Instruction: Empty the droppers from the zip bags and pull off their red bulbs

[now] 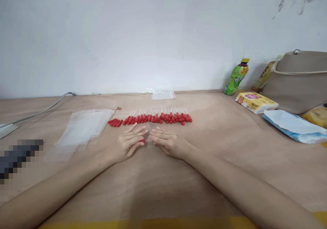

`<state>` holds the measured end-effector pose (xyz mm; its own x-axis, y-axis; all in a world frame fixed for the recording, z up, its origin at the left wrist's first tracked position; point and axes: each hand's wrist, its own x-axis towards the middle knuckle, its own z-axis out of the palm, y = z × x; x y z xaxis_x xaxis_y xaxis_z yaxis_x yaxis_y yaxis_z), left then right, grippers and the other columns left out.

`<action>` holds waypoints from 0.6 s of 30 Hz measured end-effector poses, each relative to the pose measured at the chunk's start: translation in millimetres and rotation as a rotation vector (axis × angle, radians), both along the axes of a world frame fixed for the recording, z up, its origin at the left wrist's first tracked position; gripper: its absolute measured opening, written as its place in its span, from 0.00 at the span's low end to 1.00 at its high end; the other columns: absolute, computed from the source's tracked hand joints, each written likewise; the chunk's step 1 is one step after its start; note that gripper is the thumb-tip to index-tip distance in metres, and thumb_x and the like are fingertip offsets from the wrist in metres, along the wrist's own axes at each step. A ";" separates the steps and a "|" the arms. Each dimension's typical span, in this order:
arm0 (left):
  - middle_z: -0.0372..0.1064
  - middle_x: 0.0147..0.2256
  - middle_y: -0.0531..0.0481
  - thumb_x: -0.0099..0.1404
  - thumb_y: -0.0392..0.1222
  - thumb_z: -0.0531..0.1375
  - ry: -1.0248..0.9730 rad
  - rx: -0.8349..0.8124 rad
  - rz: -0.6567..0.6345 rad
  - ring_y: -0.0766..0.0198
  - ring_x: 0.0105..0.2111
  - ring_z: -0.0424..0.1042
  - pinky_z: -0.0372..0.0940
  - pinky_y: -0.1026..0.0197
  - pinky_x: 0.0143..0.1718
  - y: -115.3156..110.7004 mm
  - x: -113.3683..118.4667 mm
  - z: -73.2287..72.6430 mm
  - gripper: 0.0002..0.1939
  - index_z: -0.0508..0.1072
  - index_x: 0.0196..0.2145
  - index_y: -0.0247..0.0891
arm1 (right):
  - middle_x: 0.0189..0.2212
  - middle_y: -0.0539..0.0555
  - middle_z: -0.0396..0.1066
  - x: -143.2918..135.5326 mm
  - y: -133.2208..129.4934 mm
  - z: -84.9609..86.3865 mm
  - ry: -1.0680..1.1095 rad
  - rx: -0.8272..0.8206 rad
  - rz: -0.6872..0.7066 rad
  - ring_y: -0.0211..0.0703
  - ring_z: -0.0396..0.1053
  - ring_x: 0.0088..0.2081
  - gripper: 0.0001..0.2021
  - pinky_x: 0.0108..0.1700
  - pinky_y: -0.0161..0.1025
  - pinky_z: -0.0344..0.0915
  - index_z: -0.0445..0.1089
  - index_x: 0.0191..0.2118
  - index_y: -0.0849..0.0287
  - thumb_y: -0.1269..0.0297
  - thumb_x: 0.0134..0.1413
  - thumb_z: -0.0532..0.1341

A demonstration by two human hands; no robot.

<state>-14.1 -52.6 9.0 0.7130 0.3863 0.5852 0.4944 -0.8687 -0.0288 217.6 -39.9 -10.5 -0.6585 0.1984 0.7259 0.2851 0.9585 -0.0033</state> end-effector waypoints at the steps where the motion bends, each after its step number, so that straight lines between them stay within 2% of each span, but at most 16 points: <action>1: 0.69 0.47 0.44 0.65 0.36 0.52 -0.016 -0.001 0.012 0.59 0.53 0.63 0.53 0.48 0.58 0.5 -3.0 0.0 0.07 0.70 0.37 0.34 | 0.46 0.59 0.69 1.5 0.4 0.1 0.019 -0.005 0.000 0.40 0.64 0.51 0.16 0.56 0.45 0.62 0.65 0.50 0.62 0.73 0.57 0.52; 5: 0.70 0.46 0.44 0.65 0.36 0.53 -0.130 0.017 0.131 0.58 0.49 0.67 0.60 0.49 0.52 2.3 -16.3 4.7 0.10 0.70 0.42 0.36 | 0.43 0.55 0.71 7.2 3.1 1.2 0.138 -0.073 -0.098 0.40 0.67 0.47 0.16 0.53 0.44 0.65 0.65 0.50 0.56 0.73 0.57 0.52; 8: 0.72 0.42 0.46 0.65 0.37 0.53 -0.159 0.007 0.156 0.61 0.42 0.71 0.66 0.56 0.43 3.7 -20.6 8.9 0.15 0.65 0.50 0.38 | 0.31 0.54 0.70 6.8 5.8 -1.0 0.166 -0.109 -0.220 0.39 0.68 0.35 0.13 0.38 0.40 0.69 0.69 0.46 0.55 0.70 0.56 0.54; 10: 0.73 0.38 0.47 0.65 0.38 0.52 -0.157 -0.017 0.216 0.62 0.37 0.71 0.67 0.58 0.39 7.9 -22.4 10.8 0.19 0.61 0.54 0.39 | 0.26 0.53 0.64 5.3 6.7 -2.8 0.151 -0.130 -0.315 0.39 0.63 0.29 0.11 0.30 0.37 0.66 0.70 0.42 0.57 0.68 0.56 0.54; 13: 0.72 0.38 0.45 0.65 0.40 0.51 -0.182 -0.068 0.412 0.58 0.39 0.69 0.66 0.56 0.40 21.7 -32.7 15.5 0.22 0.56 0.57 0.37 | 0.25 0.53 0.59 3.6 6.7 -2.5 0.106 -0.224 -0.422 0.39 0.60 0.28 0.11 0.29 0.37 0.62 0.71 0.40 0.60 0.69 0.56 0.52; 18: 0.67 0.47 0.41 0.63 0.33 0.45 -0.209 -0.257 0.702 0.57 0.44 0.68 0.64 0.55 0.44 45.9 -69.1 32.8 0.23 0.55 0.56 0.35 | 0.29 0.53 0.60 -1.0 6.9 3.1 0.125 -0.368 -0.407 0.37 0.61 0.29 0.09 0.32 0.36 0.62 0.67 0.37 0.61 0.74 0.53 0.51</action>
<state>-83.2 -6.7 41.8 0.1358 0.8488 0.5110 0.9046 -0.3165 0.2855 216.5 -33.1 -7.4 -0.3887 0.6739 0.6283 0.6078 0.7001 -0.3748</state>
